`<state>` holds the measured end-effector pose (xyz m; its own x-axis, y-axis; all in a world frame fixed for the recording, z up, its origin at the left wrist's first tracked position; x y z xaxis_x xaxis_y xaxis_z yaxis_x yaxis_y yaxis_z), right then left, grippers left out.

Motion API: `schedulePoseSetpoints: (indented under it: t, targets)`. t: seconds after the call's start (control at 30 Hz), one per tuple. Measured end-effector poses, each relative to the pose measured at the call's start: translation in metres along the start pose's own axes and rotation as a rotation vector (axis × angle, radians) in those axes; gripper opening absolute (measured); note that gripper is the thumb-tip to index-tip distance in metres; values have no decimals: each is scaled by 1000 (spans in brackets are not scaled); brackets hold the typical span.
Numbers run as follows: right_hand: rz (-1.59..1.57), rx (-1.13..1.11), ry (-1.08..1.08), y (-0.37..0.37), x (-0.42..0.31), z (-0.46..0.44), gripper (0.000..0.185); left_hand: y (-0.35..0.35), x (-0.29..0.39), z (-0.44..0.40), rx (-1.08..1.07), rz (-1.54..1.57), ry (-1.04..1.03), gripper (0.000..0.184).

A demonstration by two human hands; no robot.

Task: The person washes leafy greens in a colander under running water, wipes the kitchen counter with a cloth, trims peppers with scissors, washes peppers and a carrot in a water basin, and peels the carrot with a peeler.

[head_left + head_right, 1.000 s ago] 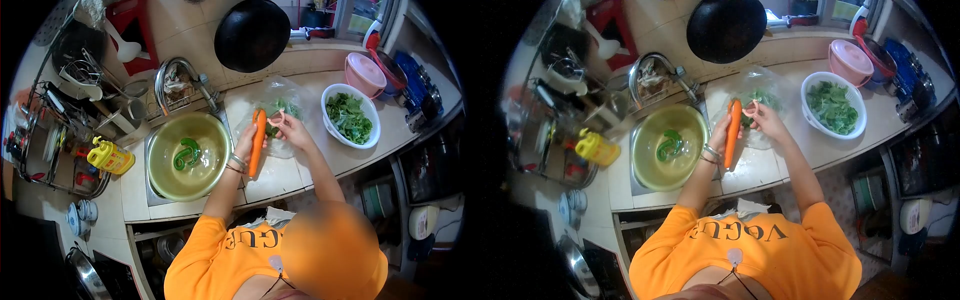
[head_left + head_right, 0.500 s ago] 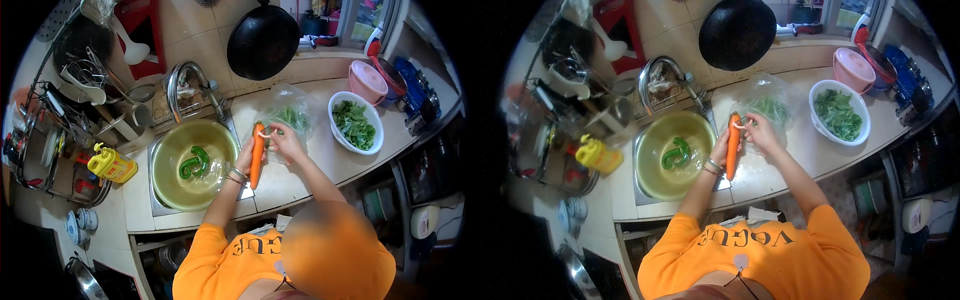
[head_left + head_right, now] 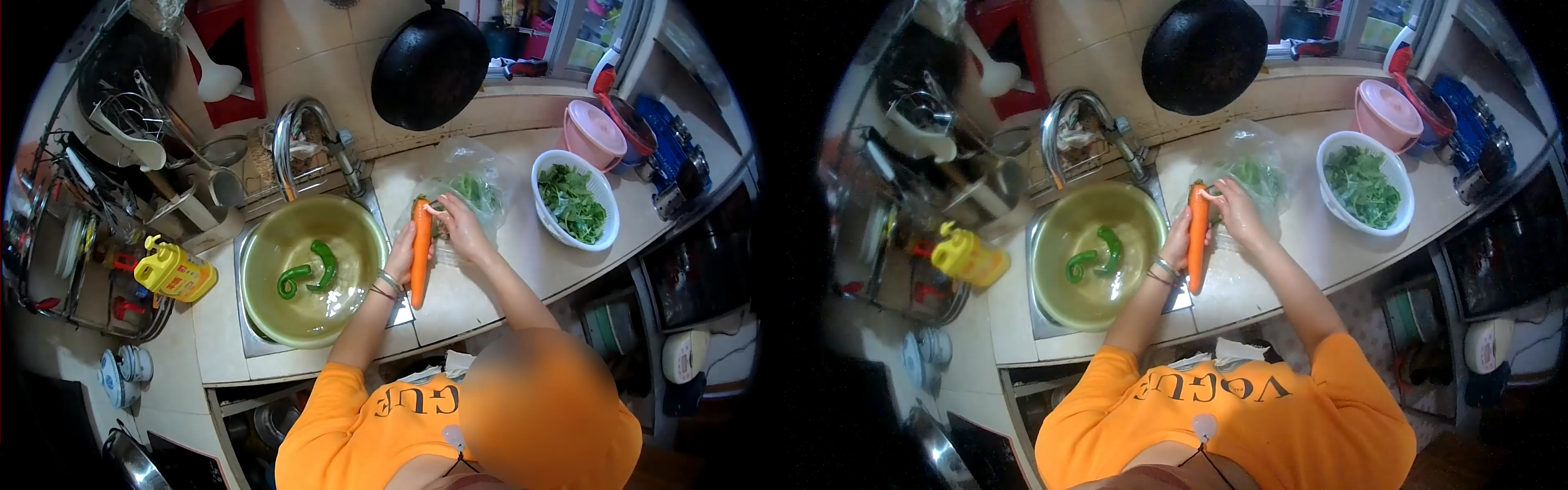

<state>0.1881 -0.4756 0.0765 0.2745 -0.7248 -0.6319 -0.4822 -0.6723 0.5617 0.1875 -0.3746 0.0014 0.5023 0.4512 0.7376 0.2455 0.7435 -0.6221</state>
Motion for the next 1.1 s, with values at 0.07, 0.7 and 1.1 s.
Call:
schedulePoseSetpoints:
  t: [0.07,0.7,1.1]
  targets:
    - [-225,-114,-279,4,-5,-3,34,2,-1,0,18,4,14,36]
    - [-764,-429,-766,-12,16,26,41,9,12,8,124,-77,-37,40]
    - [-638,-431,-647,-5,0,28,35,-6,12,7,79,-33,-121,39]
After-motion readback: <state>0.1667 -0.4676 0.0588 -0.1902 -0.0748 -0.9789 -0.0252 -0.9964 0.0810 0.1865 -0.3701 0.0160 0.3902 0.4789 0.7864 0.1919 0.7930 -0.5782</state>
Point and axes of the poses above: each hand's wrist, its own z-axis away from the middle knuckle, its own y-axis out of the back of the hand, x = y × z, the point moved 10 cm from there along -z, towards the middle knuckle, and after that the axes turned 7 degrees about x, right-handed, at the moved point
